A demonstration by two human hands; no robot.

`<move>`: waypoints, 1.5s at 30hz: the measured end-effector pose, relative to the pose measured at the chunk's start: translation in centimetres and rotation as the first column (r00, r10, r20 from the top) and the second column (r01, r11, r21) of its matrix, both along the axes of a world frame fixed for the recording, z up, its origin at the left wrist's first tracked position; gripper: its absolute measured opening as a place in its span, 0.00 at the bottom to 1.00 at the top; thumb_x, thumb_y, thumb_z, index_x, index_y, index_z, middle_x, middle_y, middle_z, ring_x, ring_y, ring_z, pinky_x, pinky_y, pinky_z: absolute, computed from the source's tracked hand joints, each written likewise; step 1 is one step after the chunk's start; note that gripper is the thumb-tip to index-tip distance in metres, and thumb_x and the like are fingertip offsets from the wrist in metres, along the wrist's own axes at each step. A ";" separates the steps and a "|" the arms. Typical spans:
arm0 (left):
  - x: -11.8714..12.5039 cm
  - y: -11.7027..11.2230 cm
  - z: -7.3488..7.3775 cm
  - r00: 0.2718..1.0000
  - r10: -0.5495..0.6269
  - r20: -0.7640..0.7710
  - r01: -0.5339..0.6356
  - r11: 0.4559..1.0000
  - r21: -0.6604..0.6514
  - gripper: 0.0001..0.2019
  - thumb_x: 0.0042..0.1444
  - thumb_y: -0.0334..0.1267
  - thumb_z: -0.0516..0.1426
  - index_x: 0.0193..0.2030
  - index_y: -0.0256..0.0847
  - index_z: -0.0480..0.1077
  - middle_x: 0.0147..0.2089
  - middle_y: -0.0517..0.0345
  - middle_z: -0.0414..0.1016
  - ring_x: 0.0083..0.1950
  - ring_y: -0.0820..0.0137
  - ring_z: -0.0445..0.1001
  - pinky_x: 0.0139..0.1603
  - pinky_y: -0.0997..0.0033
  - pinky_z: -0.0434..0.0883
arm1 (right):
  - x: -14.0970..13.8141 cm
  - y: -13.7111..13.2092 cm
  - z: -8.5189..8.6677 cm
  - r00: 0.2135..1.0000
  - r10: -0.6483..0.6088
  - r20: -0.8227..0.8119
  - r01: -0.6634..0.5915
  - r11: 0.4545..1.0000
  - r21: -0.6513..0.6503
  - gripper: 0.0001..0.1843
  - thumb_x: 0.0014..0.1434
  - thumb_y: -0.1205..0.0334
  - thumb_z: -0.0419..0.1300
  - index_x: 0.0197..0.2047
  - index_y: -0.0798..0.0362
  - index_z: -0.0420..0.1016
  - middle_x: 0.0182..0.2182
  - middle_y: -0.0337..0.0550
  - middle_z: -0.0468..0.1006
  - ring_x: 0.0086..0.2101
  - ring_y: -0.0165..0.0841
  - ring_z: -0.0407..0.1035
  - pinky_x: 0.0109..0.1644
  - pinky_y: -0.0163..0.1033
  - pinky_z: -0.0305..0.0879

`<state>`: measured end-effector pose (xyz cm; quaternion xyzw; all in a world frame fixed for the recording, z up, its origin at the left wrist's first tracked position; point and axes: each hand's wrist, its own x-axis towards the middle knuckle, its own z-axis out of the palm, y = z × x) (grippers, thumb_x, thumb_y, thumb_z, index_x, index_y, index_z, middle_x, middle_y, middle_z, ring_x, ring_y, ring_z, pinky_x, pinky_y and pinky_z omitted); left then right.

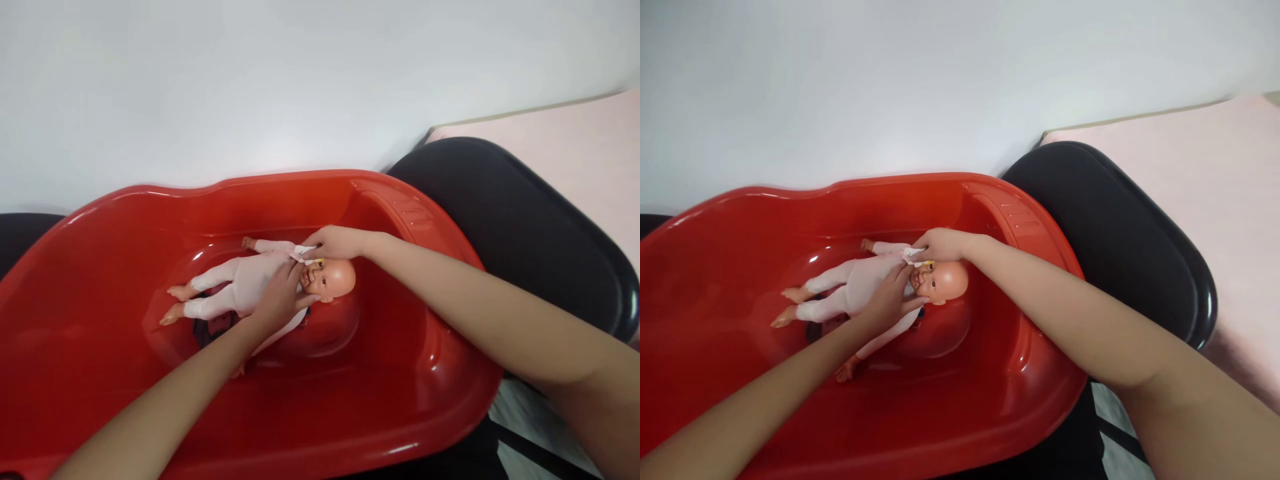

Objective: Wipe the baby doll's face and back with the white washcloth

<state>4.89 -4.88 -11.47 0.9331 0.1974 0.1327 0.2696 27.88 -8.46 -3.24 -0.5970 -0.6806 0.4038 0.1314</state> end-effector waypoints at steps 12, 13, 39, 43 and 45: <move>-0.1 0.4 0.6 0.998 0.034 -0.054 -0.038 0.997 -0.068 0.38 0.58 0.45 0.66 0.71 0.48 0.56 0.73 0.41 0.67 0.72 0.47 0.68 0.73 0.44 0.68 | 1.3 1.0 0.0 0.970 -0.027 0.241 0.035 0.999 -0.028 0.23 0.72 0.47 0.51 0.41 0.54 0.80 0.39 0.46 0.83 0.34 0.33 0.70 0.40 0.37 0.60; -0.1 0.4 0.8 0.998 0.035 -0.050 -0.039 0.996 -0.082 0.37 0.58 0.45 0.66 0.71 0.47 0.56 0.71 0.41 0.68 0.71 0.47 0.69 0.72 0.44 0.69 | 0.9 1.0 0.0 0.986 -0.009 0.164 0.008 1.000 0.007 0.22 0.72 0.47 0.52 0.41 0.53 0.80 0.39 0.45 0.82 0.36 0.33 0.70 0.41 0.36 0.61; -0.2 0.8 1.7 0.996 0.000 -0.084 -0.005 0.998 -0.061 0.38 0.56 0.46 0.67 0.71 0.46 0.59 0.70 0.40 0.70 0.69 0.42 0.72 0.69 0.43 0.72 | 1.4 0.7 0.8 0.968 -0.100 0.229 0.152 0.963 -0.221 0.21 0.69 0.48 0.57 0.33 0.54 0.79 0.26 0.41 0.77 0.25 0.31 0.64 0.35 0.39 0.60; -0.1 0.8 1.8 0.997 -0.006 -0.071 0.000 0.997 -0.080 0.36 0.57 0.46 0.66 0.70 0.51 0.60 0.67 0.45 0.73 0.68 0.43 0.73 0.66 0.40 0.74 | 0.6 0.6 1.1 1.000 -0.019 -0.025 0.017 0.999 -0.047 0.21 0.69 0.44 0.57 0.35 0.51 0.81 0.31 0.38 0.78 0.29 0.29 0.65 0.38 0.36 0.60; -0.1 0.9 1.7 0.998 -0.006 -0.066 0.000 0.996 -0.088 0.36 0.57 0.47 0.66 0.70 0.52 0.59 0.66 0.44 0.74 0.67 0.43 0.74 0.66 0.39 0.74 | 0.7 0.5 0.7 0.997 -0.022 0.077 0.030 0.993 -0.114 0.21 0.68 0.45 0.58 0.36 0.52 0.81 0.30 0.40 0.78 0.28 0.30 0.65 0.37 0.38 0.60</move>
